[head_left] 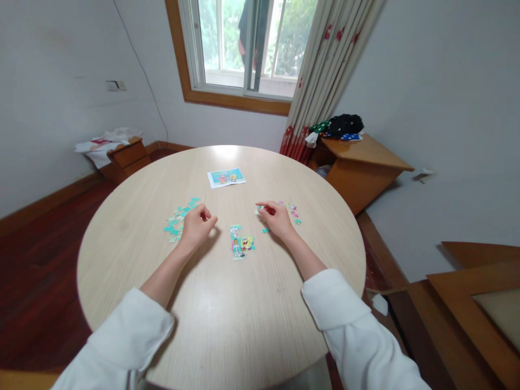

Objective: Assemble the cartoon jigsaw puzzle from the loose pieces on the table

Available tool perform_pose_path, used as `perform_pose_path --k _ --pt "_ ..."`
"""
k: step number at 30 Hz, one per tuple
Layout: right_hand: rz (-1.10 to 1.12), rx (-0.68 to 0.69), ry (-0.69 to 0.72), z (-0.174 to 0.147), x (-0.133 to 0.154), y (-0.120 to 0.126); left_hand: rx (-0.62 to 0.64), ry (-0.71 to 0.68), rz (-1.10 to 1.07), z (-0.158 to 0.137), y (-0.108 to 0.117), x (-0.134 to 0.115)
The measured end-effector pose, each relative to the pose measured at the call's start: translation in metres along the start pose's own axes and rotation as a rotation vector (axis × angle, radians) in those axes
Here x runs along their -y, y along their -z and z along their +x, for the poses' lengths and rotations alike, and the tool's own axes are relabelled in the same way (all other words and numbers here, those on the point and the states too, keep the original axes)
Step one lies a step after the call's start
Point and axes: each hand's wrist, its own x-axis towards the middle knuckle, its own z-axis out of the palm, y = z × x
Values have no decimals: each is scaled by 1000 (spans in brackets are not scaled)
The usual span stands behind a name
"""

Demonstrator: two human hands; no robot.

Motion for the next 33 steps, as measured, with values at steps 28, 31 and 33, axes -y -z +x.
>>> perform_pose_path --k 28,31,33 --pt "467 208 -161 -24 31 -37 505 -1 -407 -17 -17 -14" --pt "491 229 -172 -24 29 -36 496 11 -421 -17 -16 -14" --pt "495 234 -178 -23 29 -36 489 22 -425 -17 -16 -14"
